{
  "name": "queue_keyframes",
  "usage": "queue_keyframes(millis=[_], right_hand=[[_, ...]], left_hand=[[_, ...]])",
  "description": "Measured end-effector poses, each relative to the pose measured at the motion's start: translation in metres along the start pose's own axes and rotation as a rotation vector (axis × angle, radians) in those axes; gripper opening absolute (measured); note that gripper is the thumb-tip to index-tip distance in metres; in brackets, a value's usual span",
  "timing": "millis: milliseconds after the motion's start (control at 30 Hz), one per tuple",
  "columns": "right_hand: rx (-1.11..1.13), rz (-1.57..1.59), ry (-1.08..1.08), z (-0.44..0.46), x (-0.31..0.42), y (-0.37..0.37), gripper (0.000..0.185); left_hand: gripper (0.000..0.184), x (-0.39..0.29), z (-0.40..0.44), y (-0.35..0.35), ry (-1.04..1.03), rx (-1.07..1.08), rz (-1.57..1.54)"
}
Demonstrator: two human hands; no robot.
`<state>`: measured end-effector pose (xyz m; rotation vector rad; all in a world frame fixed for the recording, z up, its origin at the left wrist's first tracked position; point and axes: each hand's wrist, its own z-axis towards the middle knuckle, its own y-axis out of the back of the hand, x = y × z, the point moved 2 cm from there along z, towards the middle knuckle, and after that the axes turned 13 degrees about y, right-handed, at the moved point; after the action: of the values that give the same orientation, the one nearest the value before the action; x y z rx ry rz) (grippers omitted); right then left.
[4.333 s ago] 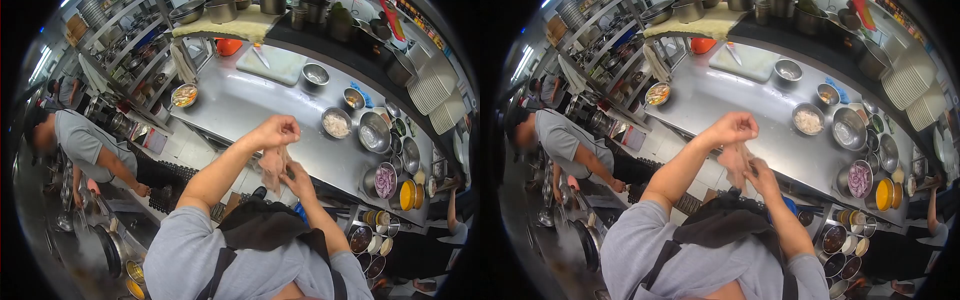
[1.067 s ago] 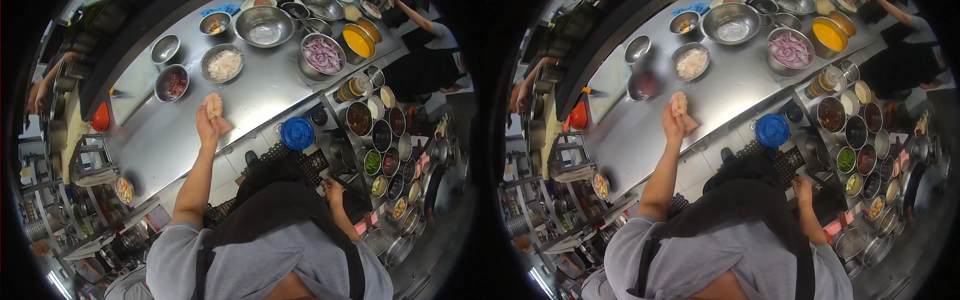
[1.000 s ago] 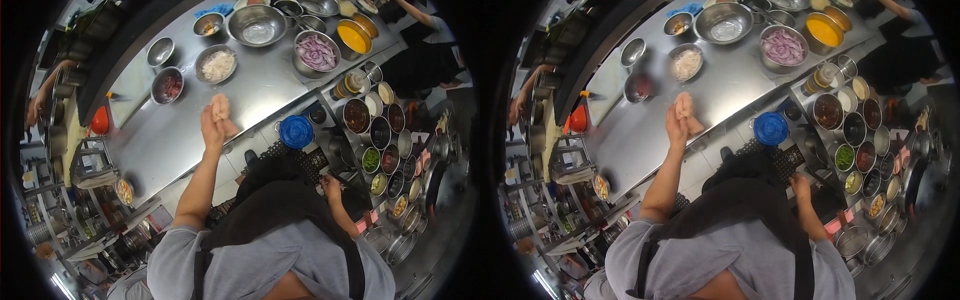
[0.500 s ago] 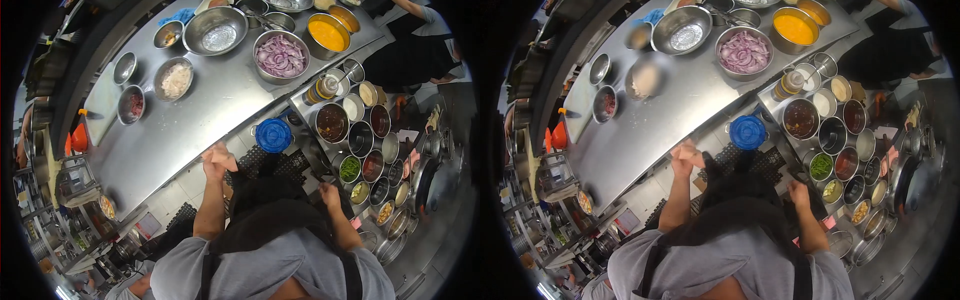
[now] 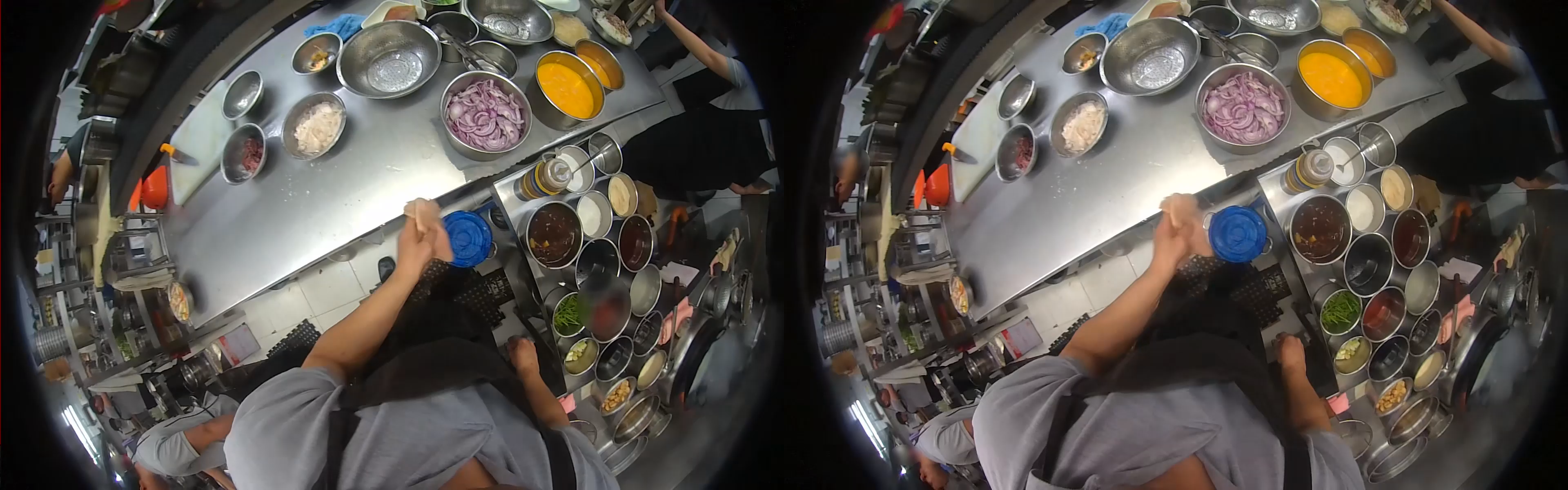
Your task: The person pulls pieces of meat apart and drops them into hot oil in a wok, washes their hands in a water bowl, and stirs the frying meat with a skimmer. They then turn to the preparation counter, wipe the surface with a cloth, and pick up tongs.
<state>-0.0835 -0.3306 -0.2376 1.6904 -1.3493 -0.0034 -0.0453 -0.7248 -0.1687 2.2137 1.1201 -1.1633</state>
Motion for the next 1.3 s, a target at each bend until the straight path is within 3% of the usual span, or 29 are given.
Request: queue_keyframes(millis=[33, 67, 133, 233, 333, 400, 467, 567, 633, 667, 700, 767, 800, 867, 1033, 1100, 1233, 1300], right_hand=[[0.001, -0.058, 0.012, 0.009, 0.004, -0.001, 0.016], [-0.001, -0.052, 0.020, 0.019, 0.007, 0.001, 0.016], [0.052, -0.079, 0.065, 0.043, 0.023, 0.005, 0.018], [-0.005, -0.010, 0.150, 0.068, 0.058, 0.023, 0.018], [-0.140, 0.120, 0.252, 0.079, 0.078, 0.038, 0.019], [-0.160, 0.124, 0.268, 0.080, 0.074, 0.033, 0.019], [-0.193, 0.132, 0.270, 0.073, 0.063, 0.028, 0.020], [-0.093, 0.000, 0.175, 0.051, 0.042, 0.026, 0.024], [-0.021, -0.032, -0.004, 0.036, 0.040, 0.033, 0.025], [-0.022, -0.053, -0.001, 0.030, 0.039, 0.036, 0.025], [-0.022, -0.072, 0.014, 0.026, 0.039, 0.038, 0.025], [-0.010, -0.111, 0.035, 0.027, 0.037, 0.041, 0.024], [-0.002, -0.094, 0.025, 0.031, 0.035, 0.039, 0.023], [0.023, -0.113, 0.024, 0.037, 0.042, 0.051, 0.022], [-0.059, -0.032, 0.081, 0.066, 0.094, 0.061, 0.021], [-0.083, -0.038, 0.141, 0.074, 0.107, 0.061, 0.021], [-0.067, -0.107, 0.367, 0.097, 0.142, 0.056, 0.019], [-0.057, -0.087, 0.458, 0.113, 0.185, 0.061, 0.019]], left_hand=[[0.044, -0.013, -0.009, 0.014, -0.154, -0.110, 0.327], [0.044, -0.018, -0.008, 0.023, -0.160, -0.116, 0.334], [0.053, -0.029, 0.001, 0.037, -0.687, -0.408, 1.038], [0.053, -0.018, 0.024, 0.076, -0.761, -0.324, 1.224], [0.041, -0.016, 0.046, 0.152, -0.736, -0.761, 1.147], [0.042, -0.023, 0.069, 0.207, -0.655, -0.835, 1.076], [0.040, -0.065, 0.064, 0.216, -0.686, -0.847, 0.962], [0.037, -0.079, 0.076, 0.193, -0.723, -0.734, 0.727], [0.029, -0.116, 0.049, 0.122, -0.996, -0.732, 0.663], [0.034, -0.120, 0.053, 0.092, -1.062, -0.704, 0.651], [0.040, -0.114, 0.067, 0.059, -1.072, -0.689, 0.708], [0.052, -0.089, 0.109, 0.008, -0.896, -0.638, 0.967], [0.060, -0.081, 0.120, -0.004, -0.660, -0.322, 1.158], [0.058, -0.079, 0.125, -0.004, -0.675, -0.368, 1.126], [0.062, -0.070, 0.108, 0.073, -0.564, -0.510, 1.172], [0.064, -0.057, 0.096, 0.122, -0.526, -0.679, 1.185], [0.061, -0.053, 0.065, 0.207, -0.506, -0.797, 1.154], [0.055, -0.053, 0.062, 0.238, -0.694, -0.667, 1.050]])
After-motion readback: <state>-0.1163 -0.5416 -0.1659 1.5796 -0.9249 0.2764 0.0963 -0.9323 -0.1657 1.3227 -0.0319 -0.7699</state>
